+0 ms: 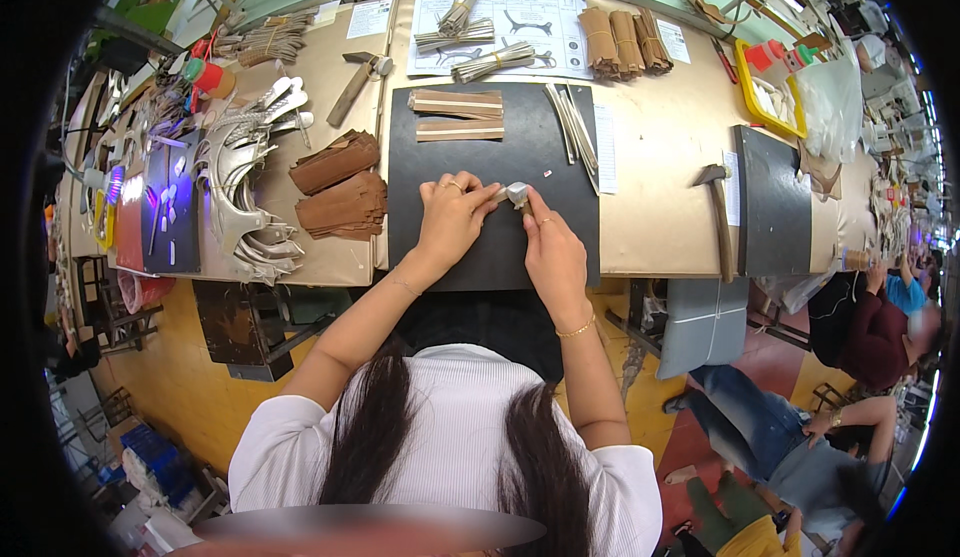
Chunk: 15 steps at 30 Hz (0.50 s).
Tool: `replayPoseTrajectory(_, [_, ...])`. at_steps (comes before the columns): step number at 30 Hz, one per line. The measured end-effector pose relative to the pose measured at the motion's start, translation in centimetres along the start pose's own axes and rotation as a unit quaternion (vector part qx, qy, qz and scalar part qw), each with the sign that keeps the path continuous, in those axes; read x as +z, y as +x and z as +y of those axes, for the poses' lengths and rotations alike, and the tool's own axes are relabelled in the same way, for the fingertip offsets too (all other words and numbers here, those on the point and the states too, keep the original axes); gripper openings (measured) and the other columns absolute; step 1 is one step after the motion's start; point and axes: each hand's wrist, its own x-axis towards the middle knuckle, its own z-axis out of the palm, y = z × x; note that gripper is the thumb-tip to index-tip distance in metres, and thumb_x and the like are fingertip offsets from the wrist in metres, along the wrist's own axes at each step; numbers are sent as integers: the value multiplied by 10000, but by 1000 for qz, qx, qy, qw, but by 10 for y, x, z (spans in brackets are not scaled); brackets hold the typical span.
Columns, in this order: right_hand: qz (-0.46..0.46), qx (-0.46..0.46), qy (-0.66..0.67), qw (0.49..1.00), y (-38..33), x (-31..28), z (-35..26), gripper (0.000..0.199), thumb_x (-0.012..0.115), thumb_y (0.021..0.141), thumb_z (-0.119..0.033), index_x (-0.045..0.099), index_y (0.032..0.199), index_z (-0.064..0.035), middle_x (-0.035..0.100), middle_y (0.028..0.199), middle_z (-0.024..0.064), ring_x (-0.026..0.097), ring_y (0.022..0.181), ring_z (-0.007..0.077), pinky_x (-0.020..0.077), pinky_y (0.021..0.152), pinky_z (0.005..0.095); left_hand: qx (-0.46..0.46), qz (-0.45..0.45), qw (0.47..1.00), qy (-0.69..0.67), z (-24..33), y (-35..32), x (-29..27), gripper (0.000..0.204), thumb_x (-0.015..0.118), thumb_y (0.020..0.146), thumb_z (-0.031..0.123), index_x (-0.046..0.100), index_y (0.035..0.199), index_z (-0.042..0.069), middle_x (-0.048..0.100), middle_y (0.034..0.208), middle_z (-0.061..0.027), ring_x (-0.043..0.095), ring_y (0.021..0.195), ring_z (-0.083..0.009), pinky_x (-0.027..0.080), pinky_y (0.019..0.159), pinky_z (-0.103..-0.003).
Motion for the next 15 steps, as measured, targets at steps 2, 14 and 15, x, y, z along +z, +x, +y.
replayPoseTrajectory(2, [-1,-4,-21,1000,1,1,1,378,573,1011,-160,588,1387,-137,698,1027,136,676,878,363,539,736,432,9,11,1000,3,0,-1,0,235,758,830,175,782,1064,172,631,907,17,562,892,-199,324,836,-392])
replayPoseTrajectory(14, [0,-23,-46,999,2,-1,1,388,572,1009,-162,583,1395,-127,671,936,142,660,795,374,531,681,453,104,6,991,80,-1,2,-6,166,690,872,163,778,1012,181,604,872,32,560,877,-171,336,822,-407])
replayPoseTrajectory(15, [-1,-23,-45,999,3,-1,1,388,571,1010,-160,582,1396,-125,670,934,143,660,795,374,531,681,453,115,2,989,93,-1,3,-7,173,675,877,160,777,1015,178,603,873,32,560,874,-170,339,826,-409])
